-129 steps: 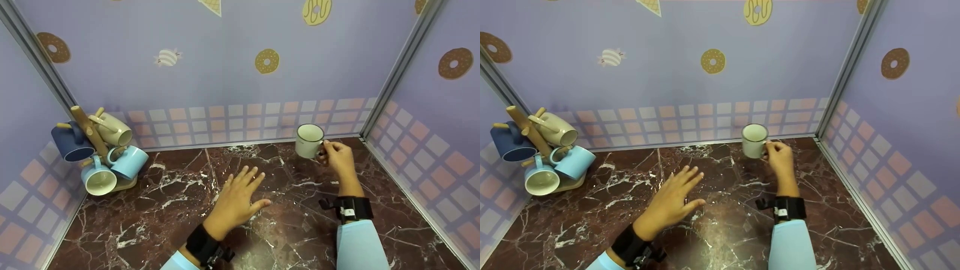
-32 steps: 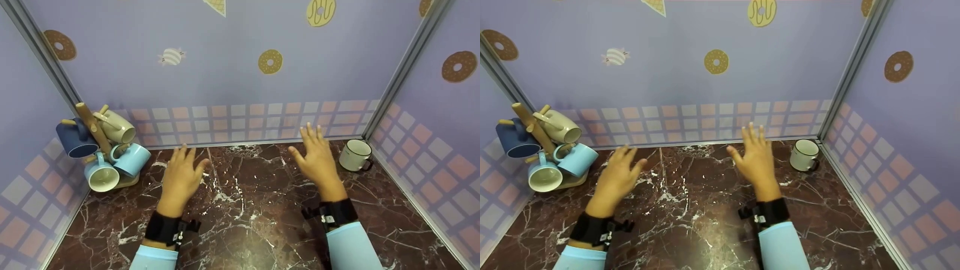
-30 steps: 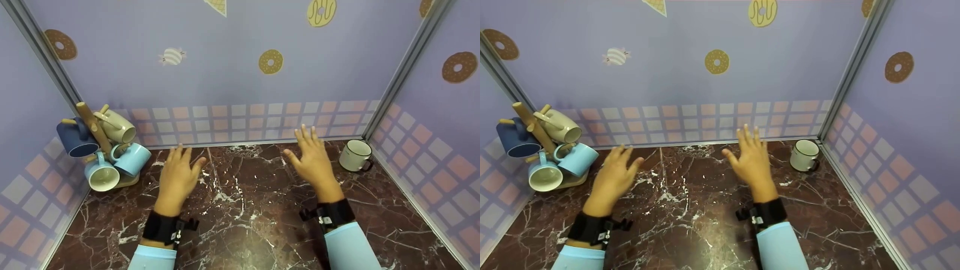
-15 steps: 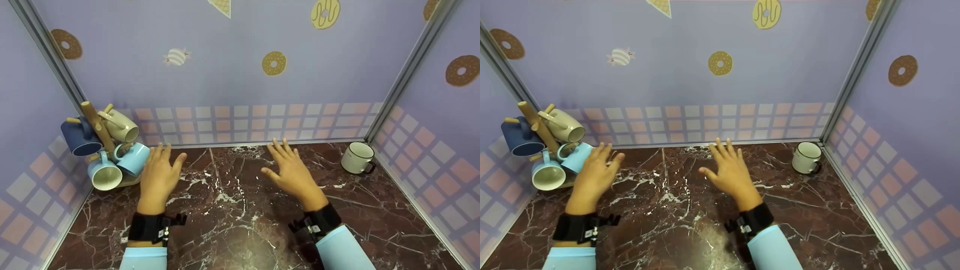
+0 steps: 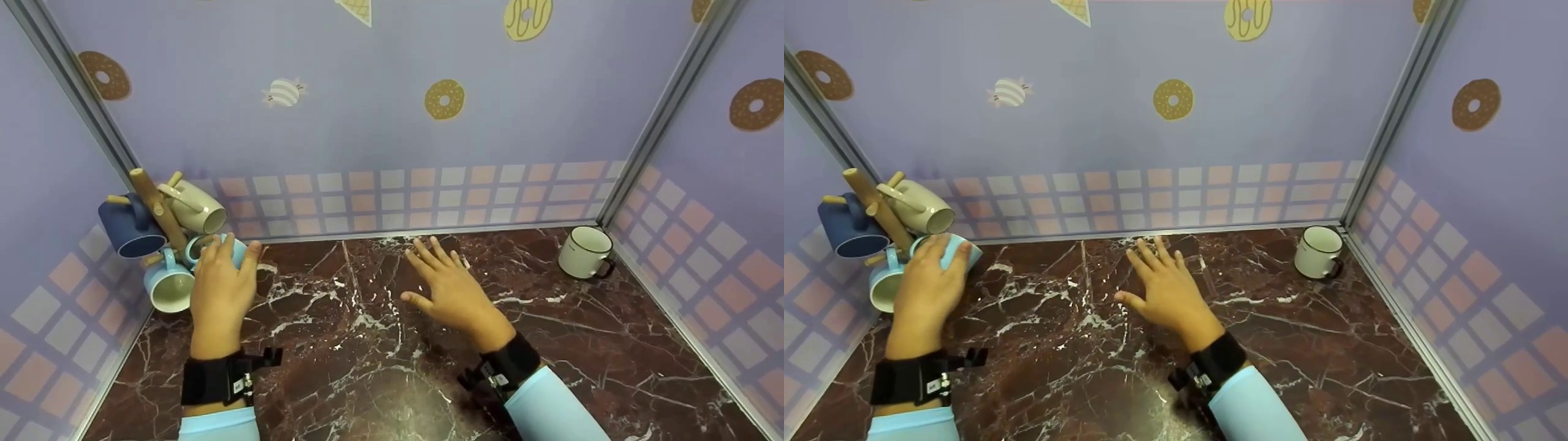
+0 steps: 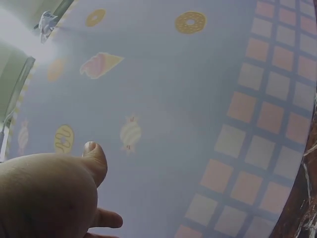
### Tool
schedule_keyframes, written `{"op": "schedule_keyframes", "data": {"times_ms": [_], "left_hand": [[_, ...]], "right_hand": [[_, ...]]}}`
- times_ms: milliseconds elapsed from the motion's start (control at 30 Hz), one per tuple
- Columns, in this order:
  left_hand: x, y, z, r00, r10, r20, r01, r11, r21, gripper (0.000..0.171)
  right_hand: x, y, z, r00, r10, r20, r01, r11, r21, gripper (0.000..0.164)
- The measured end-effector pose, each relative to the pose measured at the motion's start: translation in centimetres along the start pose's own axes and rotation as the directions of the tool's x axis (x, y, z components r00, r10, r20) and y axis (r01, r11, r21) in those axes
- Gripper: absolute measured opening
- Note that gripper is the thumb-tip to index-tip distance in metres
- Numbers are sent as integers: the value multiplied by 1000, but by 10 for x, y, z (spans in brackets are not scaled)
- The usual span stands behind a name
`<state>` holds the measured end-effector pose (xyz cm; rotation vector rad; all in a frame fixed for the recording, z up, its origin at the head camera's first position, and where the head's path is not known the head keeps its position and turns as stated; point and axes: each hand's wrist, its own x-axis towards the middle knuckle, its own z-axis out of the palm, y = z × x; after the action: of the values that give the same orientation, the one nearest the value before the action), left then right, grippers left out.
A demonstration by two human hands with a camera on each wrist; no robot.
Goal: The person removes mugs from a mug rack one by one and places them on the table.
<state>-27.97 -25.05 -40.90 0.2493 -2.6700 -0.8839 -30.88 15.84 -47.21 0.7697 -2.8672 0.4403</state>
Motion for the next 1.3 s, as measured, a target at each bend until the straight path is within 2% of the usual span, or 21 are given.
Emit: {"op": "schedule_keyframes", "data": {"times_ms": [133, 267, 333, 500, 567, 700, 767, 900, 967, 1100, 1167, 1300], "left_hand": [[2, -1, -5, 993, -38, -115, 28, 996, -88, 89], [12, -1, -17, 972, -83, -218, 47, 985, -165, 80], [19, 2, -27, 959, -111, -260, 63, 981, -185, 76], [37, 14, -59, 912, -169, -374, 98, 974, -203, 63], [46, 19, -73, 904, -179, -387, 112, 976, -188, 61], [73, 23, -100, 929, -187, -319, 165, 982, -94, 67], [88, 21, -111, 942, -185, -280, 184, 982, -29, 69], [114, 13, -128, 958, -175, -226, 203, 973, 107, 67], [124, 8, -134, 968, -165, -187, 201, 960, 193, 69], [135, -1, -143, 979, -164, -118, 196, 914, 355, 82], [139, -5, -144, 983, -164, -86, 185, 892, 412, 89], [145, -13, -141, 987, -156, -38, 156, 876, 456, 92]], "right_hand": [[-1, -2, 2, 1000, -16, 9, 17, 1000, -5, 91], [-2, -4, 3, 1000, -30, 0, 30, 1000, 0, 90], [-2, -7, 4, 999, -34, -1, 35, 999, 3, 91], [-3, -15, 8, 999, -45, 21, 45, 999, 2, 92], [-4, -18, 9, 998, -49, 30, 49, 999, 0, 93], [-5, -25, 11, 997, -68, 44, 68, 998, -7, 93], [-6, -28, 12, 995, -82, 52, 82, 997, -7, 93], [-7, -33, 14, 992, -114, 63, 114, 994, 3, 93], [-8, -35, 15, 990, -127, 67, 126, 992, 14, 93], [-9, -40, 16, 985, -154, 76, 151, 987, 49, 92], [-9, -42, 15, 981, -175, 80, 170, 983, 63, 91], [-10, -44, 15, 972, -211, 102, 202, 975, 87, 86]]}}
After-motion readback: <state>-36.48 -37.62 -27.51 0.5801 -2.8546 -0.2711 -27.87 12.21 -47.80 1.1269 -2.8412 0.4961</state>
